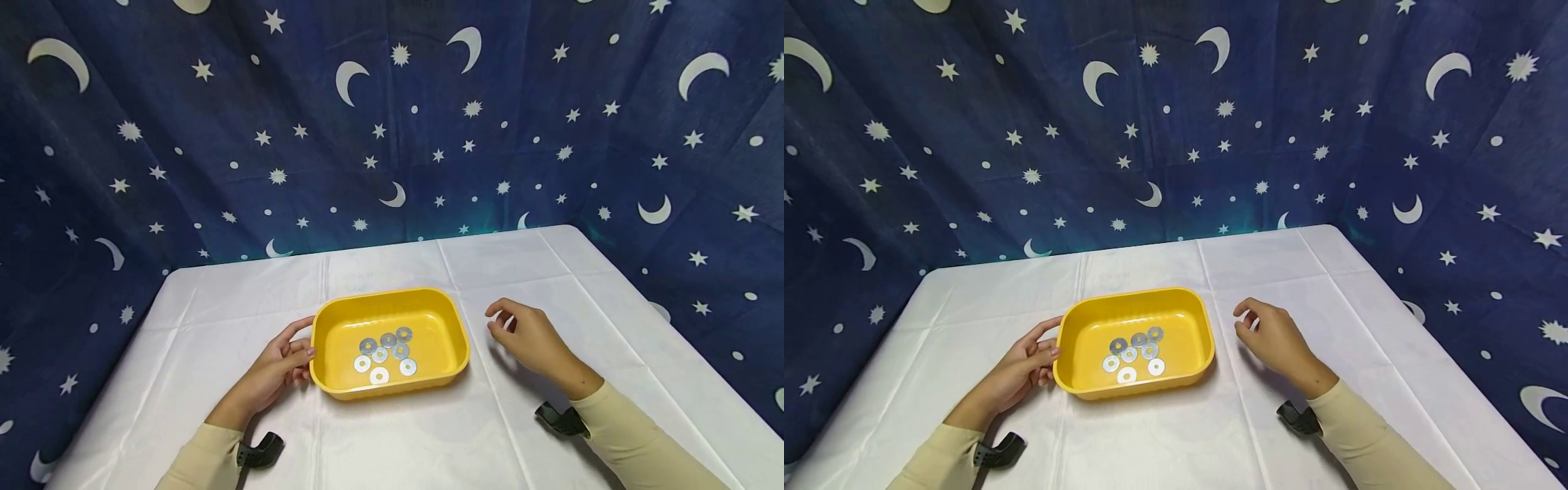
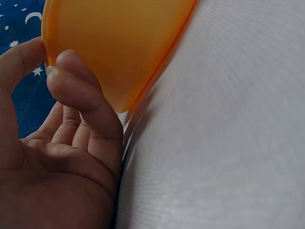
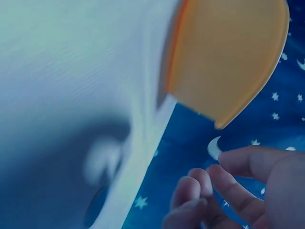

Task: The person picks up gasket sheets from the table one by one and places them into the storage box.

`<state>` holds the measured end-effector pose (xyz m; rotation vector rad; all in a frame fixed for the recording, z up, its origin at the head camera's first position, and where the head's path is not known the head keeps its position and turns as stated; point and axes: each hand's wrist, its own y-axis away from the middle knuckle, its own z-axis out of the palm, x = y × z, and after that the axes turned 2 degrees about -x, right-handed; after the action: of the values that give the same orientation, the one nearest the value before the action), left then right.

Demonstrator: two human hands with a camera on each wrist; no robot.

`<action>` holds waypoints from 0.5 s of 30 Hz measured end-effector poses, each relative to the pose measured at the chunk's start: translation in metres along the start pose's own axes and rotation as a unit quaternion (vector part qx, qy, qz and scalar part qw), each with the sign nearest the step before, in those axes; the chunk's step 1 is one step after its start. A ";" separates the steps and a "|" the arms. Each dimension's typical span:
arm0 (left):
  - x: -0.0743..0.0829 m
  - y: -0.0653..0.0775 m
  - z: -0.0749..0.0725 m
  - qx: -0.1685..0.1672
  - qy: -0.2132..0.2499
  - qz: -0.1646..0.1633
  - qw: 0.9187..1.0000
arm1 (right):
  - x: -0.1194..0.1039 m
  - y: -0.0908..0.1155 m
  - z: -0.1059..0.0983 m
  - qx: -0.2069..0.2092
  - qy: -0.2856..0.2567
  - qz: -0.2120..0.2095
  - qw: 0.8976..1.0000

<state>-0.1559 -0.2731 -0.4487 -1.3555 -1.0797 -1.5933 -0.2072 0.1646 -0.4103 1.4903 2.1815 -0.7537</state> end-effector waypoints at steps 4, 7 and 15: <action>0.000 0.000 -0.001 0.003 -0.002 0.001 1.000 | 0.014 0.005 -0.005 -0.019 0.005 0.014 1.000; -0.001 0.000 -0.001 0.005 -0.003 -0.001 1.000 | 0.024 0.009 -0.008 -0.035 0.006 0.025 0.999; -0.002 0.001 -0.001 0.007 -0.005 -0.004 1.000 | 0.041 0.017 -0.015 -0.086 0.009 0.045 0.995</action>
<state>-0.1553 -0.2741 -0.4506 -1.3519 -1.1023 -1.5838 -0.2060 0.2086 -0.4271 1.5006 2.1171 -0.5114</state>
